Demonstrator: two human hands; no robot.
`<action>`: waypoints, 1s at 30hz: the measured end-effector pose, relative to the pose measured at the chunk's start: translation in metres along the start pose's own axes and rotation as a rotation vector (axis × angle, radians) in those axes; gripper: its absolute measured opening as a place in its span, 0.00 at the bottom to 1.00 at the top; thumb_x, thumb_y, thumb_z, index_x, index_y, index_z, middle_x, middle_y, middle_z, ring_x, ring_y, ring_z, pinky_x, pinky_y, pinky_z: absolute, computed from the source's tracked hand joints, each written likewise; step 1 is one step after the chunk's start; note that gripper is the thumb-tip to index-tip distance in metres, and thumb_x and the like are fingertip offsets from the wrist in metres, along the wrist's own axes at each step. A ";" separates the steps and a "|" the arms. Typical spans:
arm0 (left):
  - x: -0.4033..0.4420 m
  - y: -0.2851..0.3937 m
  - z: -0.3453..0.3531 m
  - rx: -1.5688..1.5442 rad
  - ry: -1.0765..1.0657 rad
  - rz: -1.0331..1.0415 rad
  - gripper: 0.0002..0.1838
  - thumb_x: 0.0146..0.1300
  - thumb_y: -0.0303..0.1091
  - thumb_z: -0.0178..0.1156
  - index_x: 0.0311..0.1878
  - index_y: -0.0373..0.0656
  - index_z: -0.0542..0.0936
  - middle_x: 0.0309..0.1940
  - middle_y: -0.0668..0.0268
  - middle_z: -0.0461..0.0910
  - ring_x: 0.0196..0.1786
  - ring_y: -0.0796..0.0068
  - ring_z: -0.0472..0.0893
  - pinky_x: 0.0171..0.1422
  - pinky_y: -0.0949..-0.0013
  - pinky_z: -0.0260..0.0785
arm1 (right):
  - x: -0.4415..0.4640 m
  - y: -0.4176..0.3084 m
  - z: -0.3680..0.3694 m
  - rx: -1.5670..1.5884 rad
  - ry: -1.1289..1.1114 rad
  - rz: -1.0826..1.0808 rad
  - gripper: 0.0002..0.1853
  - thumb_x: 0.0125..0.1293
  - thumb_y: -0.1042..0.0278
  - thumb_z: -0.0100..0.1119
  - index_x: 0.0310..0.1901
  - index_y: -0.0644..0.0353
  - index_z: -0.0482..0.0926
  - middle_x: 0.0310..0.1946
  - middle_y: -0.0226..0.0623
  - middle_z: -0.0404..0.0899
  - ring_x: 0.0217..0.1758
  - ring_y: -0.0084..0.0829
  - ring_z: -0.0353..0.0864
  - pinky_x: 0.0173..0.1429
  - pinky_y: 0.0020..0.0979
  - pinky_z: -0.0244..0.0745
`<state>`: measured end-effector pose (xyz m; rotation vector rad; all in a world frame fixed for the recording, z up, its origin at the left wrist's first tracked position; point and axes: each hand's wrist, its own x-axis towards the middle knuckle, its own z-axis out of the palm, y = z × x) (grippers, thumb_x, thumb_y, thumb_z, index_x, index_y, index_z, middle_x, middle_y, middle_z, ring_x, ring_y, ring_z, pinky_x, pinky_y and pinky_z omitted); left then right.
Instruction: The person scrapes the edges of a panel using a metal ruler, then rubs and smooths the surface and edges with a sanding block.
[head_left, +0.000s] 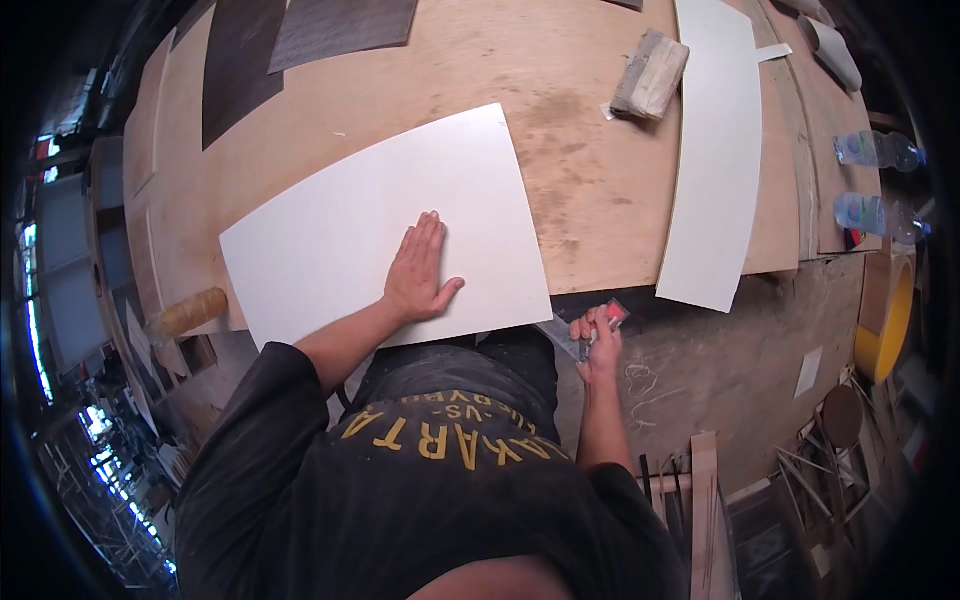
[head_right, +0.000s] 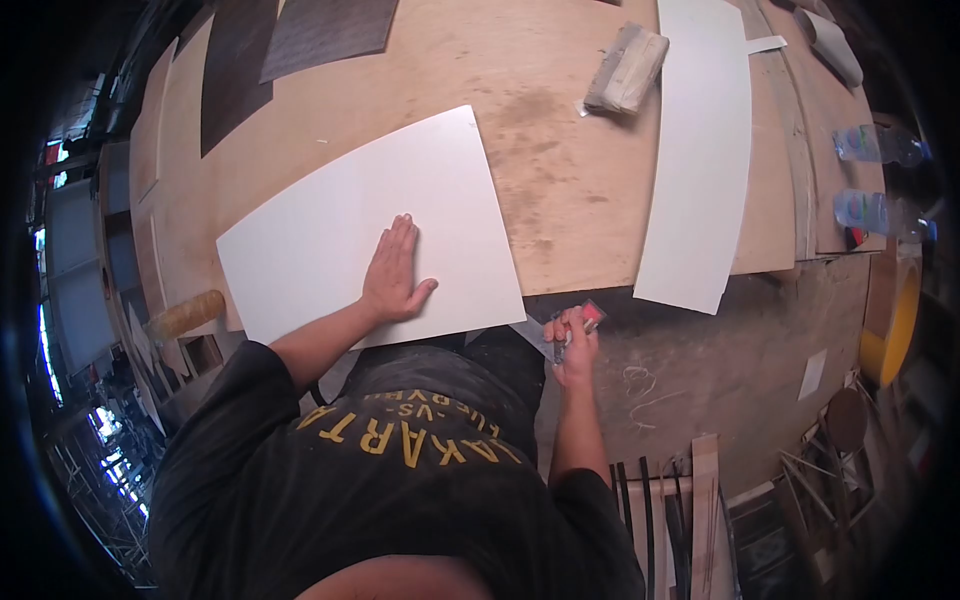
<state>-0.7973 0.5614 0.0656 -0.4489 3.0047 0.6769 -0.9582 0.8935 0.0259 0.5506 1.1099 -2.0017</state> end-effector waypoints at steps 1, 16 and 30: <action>0.000 0.001 0.000 0.003 -0.003 -0.005 0.54 0.69 0.51 0.68 0.85 0.24 0.54 0.86 0.33 0.53 0.91 0.35 0.51 0.93 0.39 0.43 | 0.000 0.001 0.001 -0.005 0.008 -0.001 0.19 0.87 0.54 0.60 0.38 0.58 0.75 0.24 0.28 0.67 0.27 0.26 0.68 0.37 0.34 0.71; 0.001 -0.003 0.007 0.045 0.048 0.025 0.58 0.66 0.52 0.70 0.85 0.23 0.53 0.86 0.32 0.54 0.89 0.30 0.54 0.92 0.37 0.45 | -0.012 0.017 0.026 0.131 0.119 -0.101 0.17 0.87 0.59 0.58 0.40 0.63 0.76 0.25 0.34 0.71 0.28 0.31 0.74 0.37 0.35 0.72; 0.002 0.001 0.007 0.040 0.053 -0.013 0.58 0.64 0.51 0.70 0.86 0.25 0.52 0.87 0.33 0.53 0.89 0.31 0.53 0.92 0.37 0.44 | -0.032 0.027 0.005 0.133 0.137 -0.295 0.14 0.87 0.62 0.56 0.41 0.60 0.76 0.26 0.32 0.73 0.28 0.28 0.73 0.38 0.34 0.73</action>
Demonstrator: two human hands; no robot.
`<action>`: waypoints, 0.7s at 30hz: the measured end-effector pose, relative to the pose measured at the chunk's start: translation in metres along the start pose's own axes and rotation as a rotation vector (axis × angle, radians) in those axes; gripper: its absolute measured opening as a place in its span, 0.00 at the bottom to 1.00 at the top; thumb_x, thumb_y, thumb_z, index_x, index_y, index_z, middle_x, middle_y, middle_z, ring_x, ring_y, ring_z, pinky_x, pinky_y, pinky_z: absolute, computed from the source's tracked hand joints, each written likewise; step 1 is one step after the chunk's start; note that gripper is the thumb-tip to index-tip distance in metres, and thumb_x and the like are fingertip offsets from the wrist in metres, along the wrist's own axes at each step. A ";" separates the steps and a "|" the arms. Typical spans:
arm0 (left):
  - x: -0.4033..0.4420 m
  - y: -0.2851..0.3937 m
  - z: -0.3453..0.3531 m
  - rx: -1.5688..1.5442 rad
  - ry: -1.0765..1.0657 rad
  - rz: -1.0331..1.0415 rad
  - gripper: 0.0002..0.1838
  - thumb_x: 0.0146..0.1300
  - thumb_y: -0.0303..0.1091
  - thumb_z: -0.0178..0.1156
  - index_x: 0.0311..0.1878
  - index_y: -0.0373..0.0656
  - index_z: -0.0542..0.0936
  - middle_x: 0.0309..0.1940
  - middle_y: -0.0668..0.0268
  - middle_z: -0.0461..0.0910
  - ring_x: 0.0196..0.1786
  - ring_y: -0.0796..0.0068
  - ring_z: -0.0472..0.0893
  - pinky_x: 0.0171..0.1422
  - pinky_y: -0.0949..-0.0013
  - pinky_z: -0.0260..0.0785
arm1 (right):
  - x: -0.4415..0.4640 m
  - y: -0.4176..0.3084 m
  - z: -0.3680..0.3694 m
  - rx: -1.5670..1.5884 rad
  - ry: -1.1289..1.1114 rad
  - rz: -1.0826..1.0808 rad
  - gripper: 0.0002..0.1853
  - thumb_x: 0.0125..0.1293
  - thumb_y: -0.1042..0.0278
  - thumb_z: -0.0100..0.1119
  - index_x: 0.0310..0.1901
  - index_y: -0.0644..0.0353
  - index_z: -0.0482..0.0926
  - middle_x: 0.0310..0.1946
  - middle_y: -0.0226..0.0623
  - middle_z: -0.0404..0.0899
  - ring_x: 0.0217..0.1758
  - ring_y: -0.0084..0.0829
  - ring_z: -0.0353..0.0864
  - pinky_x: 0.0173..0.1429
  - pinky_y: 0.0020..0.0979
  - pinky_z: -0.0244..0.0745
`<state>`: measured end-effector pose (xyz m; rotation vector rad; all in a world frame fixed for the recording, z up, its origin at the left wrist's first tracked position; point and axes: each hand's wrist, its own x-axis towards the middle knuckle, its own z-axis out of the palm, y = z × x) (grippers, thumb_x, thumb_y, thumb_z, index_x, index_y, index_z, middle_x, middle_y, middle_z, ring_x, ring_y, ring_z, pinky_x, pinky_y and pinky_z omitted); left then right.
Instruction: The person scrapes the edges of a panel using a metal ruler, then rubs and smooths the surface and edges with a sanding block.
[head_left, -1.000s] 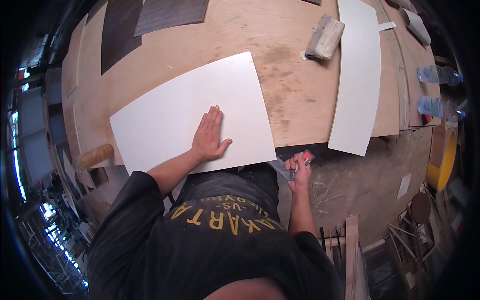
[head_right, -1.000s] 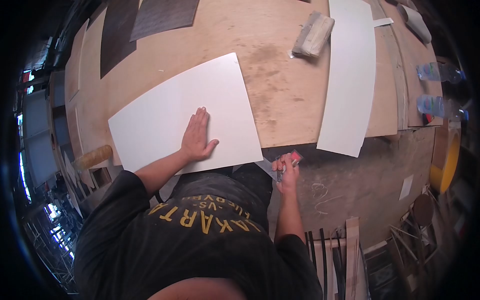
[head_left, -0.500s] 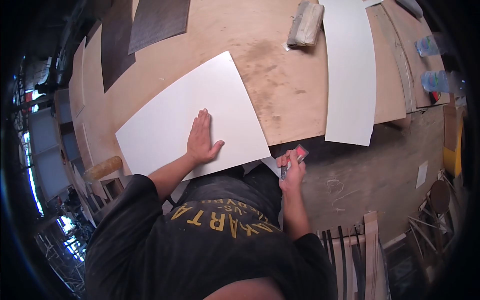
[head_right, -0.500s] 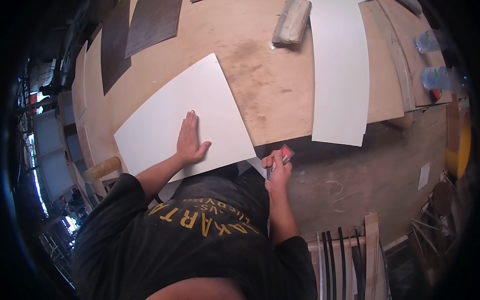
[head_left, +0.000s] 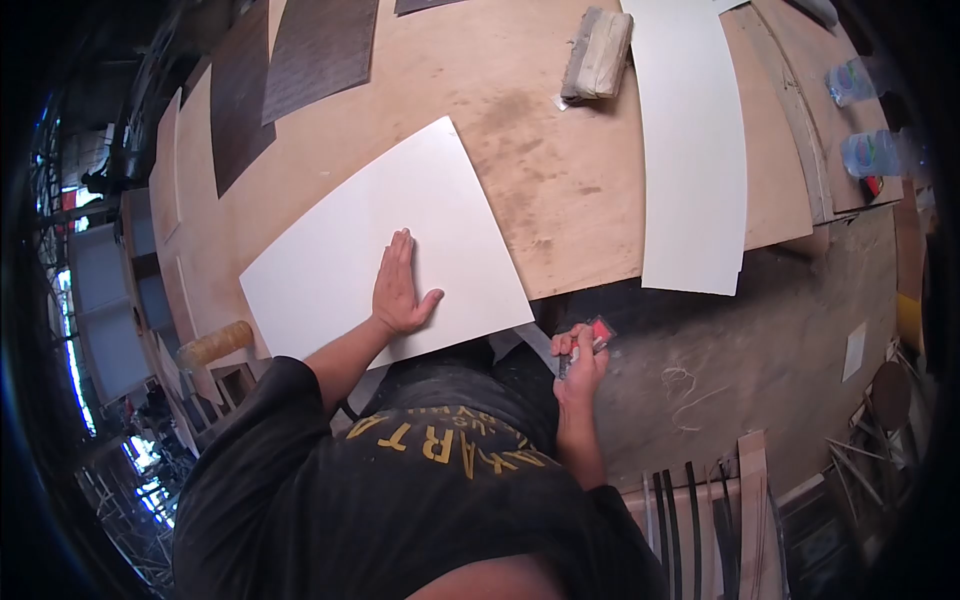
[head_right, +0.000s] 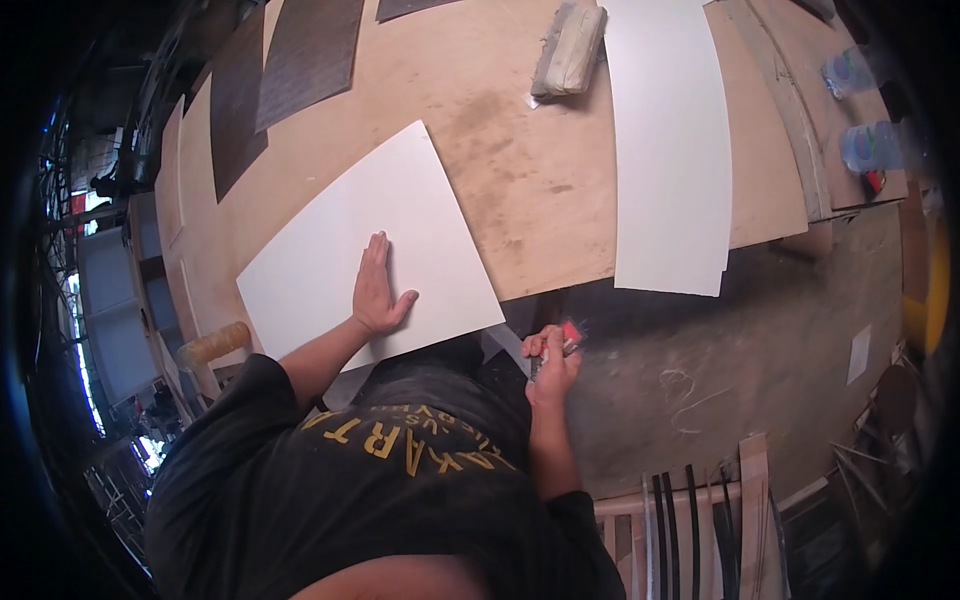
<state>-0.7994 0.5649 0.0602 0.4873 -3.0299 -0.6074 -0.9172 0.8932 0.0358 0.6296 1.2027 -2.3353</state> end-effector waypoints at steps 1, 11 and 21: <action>0.002 -0.001 -0.001 -0.006 0.005 0.004 0.58 0.64 0.51 0.70 0.86 0.26 0.52 0.87 0.34 0.53 0.89 0.31 0.53 0.92 0.37 0.44 | 0.004 -0.002 -0.014 -0.018 0.052 -0.124 0.14 0.88 0.61 0.57 0.42 0.59 0.76 0.27 0.30 0.72 0.28 0.27 0.72 0.39 0.33 0.73; 0.002 0.006 -0.007 0.080 -0.055 -0.008 0.58 0.65 0.54 0.67 0.86 0.25 0.52 0.87 0.33 0.51 0.90 0.32 0.50 0.93 0.37 0.41 | -0.020 -0.133 0.014 0.086 -0.273 -0.195 0.17 0.90 0.51 0.49 0.43 0.54 0.72 0.26 0.29 0.65 0.30 0.28 0.71 0.62 0.46 0.80; 0.021 0.071 0.018 0.055 -0.147 0.033 0.56 0.73 0.58 0.62 0.88 0.27 0.49 0.90 0.37 0.48 0.93 0.39 0.45 0.94 0.40 0.36 | 0.017 -0.154 -0.011 0.152 -0.242 -0.170 0.18 0.91 0.53 0.49 0.42 0.57 0.72 0.28 0.30 0.65 0.32 0.26 0.65 0.40 0.31 0.66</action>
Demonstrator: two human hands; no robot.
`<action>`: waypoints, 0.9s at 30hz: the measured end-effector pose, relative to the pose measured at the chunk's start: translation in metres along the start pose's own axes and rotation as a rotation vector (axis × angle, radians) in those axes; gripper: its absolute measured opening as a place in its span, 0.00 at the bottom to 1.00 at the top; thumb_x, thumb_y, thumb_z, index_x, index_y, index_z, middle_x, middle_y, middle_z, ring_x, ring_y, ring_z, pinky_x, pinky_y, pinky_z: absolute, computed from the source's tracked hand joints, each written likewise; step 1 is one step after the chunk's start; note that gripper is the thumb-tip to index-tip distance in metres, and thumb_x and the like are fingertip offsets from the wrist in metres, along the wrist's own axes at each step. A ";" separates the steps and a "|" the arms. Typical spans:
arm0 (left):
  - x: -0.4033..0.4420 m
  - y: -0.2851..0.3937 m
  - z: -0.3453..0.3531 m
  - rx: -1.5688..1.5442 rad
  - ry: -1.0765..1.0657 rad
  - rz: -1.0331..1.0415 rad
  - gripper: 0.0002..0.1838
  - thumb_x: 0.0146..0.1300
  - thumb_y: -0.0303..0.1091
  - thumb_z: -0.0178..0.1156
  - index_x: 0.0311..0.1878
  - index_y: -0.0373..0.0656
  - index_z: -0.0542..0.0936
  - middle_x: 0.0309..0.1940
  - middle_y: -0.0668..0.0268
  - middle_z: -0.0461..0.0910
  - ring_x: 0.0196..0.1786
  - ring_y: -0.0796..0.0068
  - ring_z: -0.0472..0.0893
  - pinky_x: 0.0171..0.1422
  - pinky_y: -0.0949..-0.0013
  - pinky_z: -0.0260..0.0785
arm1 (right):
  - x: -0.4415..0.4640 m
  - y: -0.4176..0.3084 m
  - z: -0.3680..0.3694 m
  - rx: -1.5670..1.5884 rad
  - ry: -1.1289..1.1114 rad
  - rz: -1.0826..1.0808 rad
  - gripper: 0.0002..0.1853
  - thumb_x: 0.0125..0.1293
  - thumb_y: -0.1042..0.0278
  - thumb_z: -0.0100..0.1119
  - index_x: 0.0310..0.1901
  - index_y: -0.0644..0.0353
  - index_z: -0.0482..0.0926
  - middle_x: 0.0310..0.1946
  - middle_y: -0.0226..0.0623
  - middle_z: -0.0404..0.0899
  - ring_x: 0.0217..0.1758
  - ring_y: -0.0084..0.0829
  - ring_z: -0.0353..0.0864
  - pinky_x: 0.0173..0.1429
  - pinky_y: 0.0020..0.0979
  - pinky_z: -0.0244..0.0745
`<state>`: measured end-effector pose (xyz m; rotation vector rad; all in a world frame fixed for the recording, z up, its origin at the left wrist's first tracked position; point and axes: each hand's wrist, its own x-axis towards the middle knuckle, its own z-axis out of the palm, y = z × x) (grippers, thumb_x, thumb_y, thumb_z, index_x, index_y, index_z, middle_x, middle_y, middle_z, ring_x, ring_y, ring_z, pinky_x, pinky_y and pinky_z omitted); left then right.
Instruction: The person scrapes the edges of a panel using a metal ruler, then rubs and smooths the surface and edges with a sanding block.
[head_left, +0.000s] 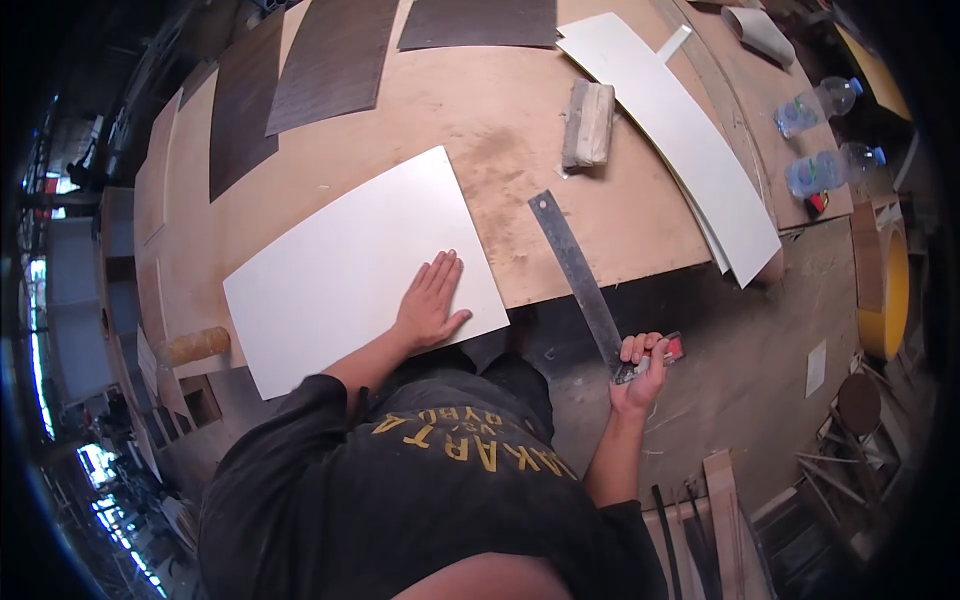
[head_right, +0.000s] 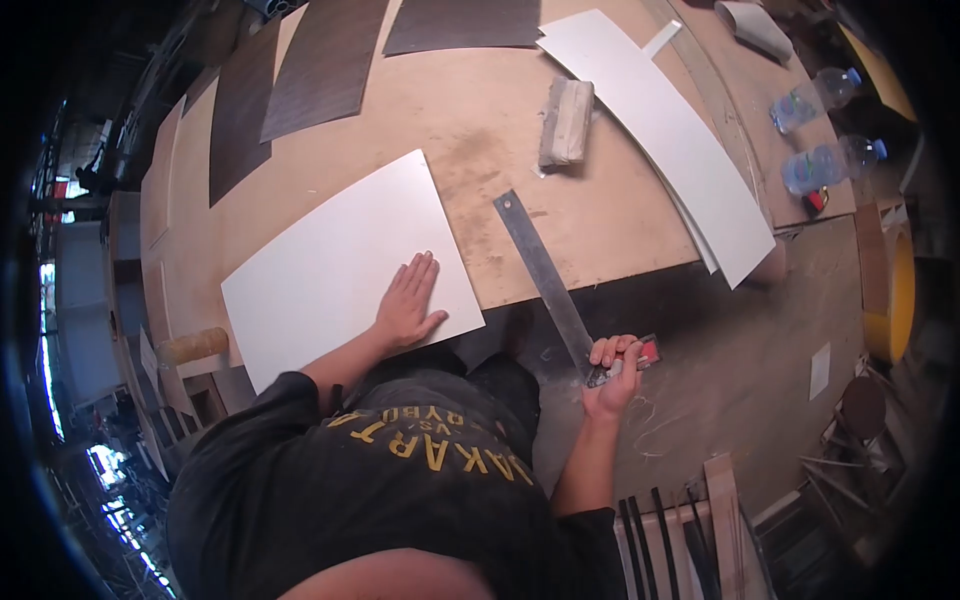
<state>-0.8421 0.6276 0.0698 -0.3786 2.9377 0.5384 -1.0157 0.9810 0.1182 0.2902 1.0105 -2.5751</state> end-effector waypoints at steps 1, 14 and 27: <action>-0.002 -0.011 -0.003 0.004 0.031 -0.070 0.57 0.73 0.59 0.62 0.88 0.27 0.49 0.90 0.37 0.48 0.93 0.40 0.45 0.94 0.40 0.36 | -0.001 -0.001 -0.001 -0.008 0.012 0.017 0.18 0.91 0.54 0.49 0.42 0.57 0.72 0.28 0.29 0.65 0.32 0.25 0.64 0.40 0.30 0.65; -0.002 0.011 0.007 0.022 0.085 -0.167 0.60 0.73 0.67 0.59 0.88 0.27 0.50 0.90 0.38 0.47 0.93 0.42 0.44 0.94 0.39 0.35 | -0.017 -0.016 -0.063 -0.353 0.102 0.234 0.17 0.88 0.54 0.57 0.42 0.58 0.74 0.27 0.31 0.70 0.31 0.28 0.72 0.41 0.34 0.74; -0.024 -0.062 -0.015 0.137 0.055 -0.052 0.51 0.75 0.64 0.57 0.90 0.42 0.58 0.92 0.54 0.51 0.93 0.43 0.45 0.92 0.32 0.35 | -0.013 -0.014 -0.118 -0.241 0.075 0.411 0.18 0.87 0.52 0.59 0.41 0.57 0.74 0.26 0.29 0.69 0.30 0.27 0.70 0.39 0.33 0.71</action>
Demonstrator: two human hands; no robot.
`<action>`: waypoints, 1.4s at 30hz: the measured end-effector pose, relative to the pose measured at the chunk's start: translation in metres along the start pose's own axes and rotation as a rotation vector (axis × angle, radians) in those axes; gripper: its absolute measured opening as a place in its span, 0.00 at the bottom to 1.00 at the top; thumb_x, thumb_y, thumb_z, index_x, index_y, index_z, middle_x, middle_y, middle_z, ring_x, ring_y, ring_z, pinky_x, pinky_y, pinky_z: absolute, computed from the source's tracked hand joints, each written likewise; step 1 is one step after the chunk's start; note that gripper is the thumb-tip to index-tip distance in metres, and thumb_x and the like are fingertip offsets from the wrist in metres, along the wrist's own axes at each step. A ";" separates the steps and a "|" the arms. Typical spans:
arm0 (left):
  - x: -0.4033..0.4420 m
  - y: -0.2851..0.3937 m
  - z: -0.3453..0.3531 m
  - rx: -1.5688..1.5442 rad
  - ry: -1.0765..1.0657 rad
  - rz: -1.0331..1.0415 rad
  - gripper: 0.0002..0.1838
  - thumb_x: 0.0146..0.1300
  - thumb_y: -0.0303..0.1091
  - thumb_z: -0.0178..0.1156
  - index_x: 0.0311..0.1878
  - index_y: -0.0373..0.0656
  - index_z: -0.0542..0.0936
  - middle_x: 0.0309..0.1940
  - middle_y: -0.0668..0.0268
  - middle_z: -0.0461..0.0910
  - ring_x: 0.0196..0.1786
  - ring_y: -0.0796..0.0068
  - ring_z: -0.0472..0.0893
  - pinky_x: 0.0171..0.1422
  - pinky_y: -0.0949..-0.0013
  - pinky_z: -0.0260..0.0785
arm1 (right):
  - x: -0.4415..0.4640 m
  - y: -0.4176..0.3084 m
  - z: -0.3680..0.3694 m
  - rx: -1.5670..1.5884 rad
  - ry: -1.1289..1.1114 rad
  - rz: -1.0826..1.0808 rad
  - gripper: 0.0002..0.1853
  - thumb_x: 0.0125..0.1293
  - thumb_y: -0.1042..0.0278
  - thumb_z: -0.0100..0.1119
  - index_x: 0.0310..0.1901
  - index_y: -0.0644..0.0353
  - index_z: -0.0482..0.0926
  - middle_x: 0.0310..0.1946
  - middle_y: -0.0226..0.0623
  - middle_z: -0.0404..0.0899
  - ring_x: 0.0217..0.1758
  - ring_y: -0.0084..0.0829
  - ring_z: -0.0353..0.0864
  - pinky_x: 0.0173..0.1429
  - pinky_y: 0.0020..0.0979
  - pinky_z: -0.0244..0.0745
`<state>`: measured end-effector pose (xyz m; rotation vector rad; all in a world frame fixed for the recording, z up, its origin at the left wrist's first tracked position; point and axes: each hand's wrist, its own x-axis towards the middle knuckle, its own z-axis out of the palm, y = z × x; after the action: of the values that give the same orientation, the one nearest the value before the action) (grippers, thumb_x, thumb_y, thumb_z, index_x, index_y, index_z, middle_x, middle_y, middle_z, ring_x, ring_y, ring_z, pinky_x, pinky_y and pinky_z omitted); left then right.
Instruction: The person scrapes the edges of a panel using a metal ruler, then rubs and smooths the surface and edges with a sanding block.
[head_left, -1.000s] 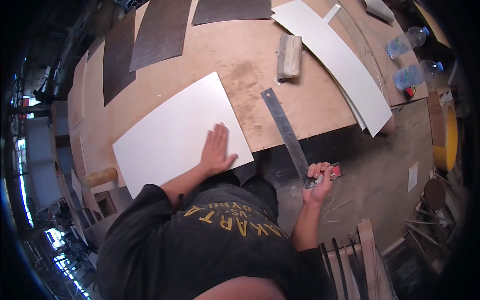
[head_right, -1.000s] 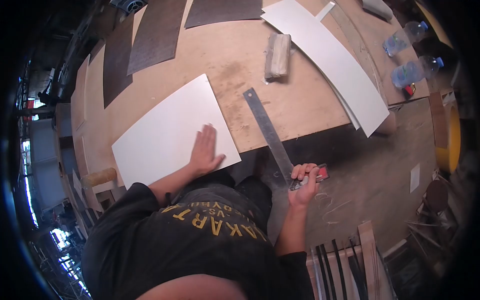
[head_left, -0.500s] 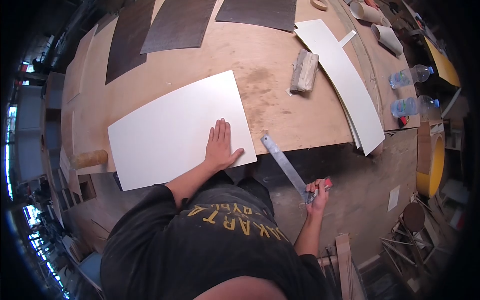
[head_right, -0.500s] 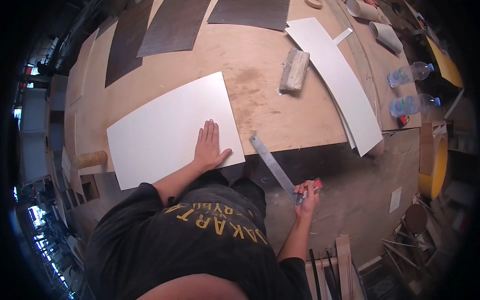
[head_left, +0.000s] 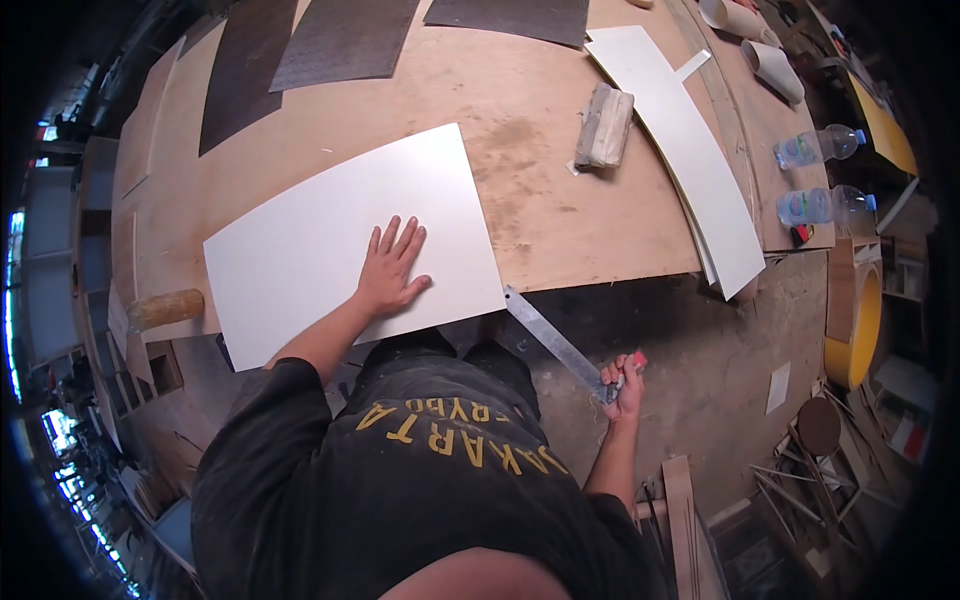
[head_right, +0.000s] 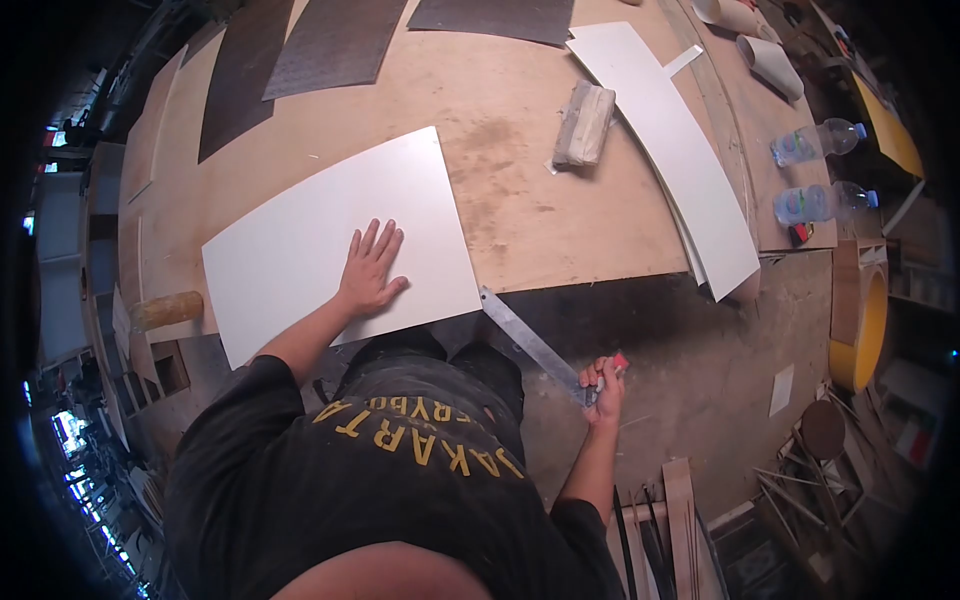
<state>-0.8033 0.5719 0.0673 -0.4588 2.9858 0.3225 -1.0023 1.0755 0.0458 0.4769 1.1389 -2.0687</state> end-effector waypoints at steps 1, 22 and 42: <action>0.000 0.001 -0.002 0.022 -0.013 0.012 0.50 0.75 0.64 0.57 0.90 0.43 0.58 0.92 0.55 0.51 0.93 0.42 0.44 0.92 0.31 0.34 | 0.000 0.000 -0.003 -0.022 0.001 0.009 0.18 0.87 0.52 0.59 0.41 0.57 0.75 0.26 0.29 0.69 0.30 0.26 0.70 0.38 0.33 0.71; 0.001 0.003 -0.005 -0.018 -0.006 0.013 0.47 0.74 0.58 0.59 0.89 0.44 0.60 0.92 0.58 0.53 0.93 0.41 0.46 0.92 0.30 0.34 | 0.007 0.005 -0.041 0.053 0.015 0.052 0.18 0.87 0.52 0.58 0.42 0.57 0.76 0.26 0.28 0.69 0.29 0.24 0.68 0.37 0.29 0.68; 0.001 0.001 -0.004 -0.036 0.004 0.017 0.48 0.74 0.58 0.59 0.89 0.42 0.59 0.92 0.57 0.53 0.93 0.42 0.46 0.93 0.32 0.34 | 0.035 0.042 0.023 0.056 -0.050 0.135 0.17 0.87 0.53 0.59 0.42 0.59 0.76 0.27 0.27 0.68 0.28 0.22 0.67 0.36 0.28 0.67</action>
<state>-0.8049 0.5719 0.0709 -0.4386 2.9937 0.3782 -0.9943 1.0272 0.0126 0.5115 0.9947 -1.9886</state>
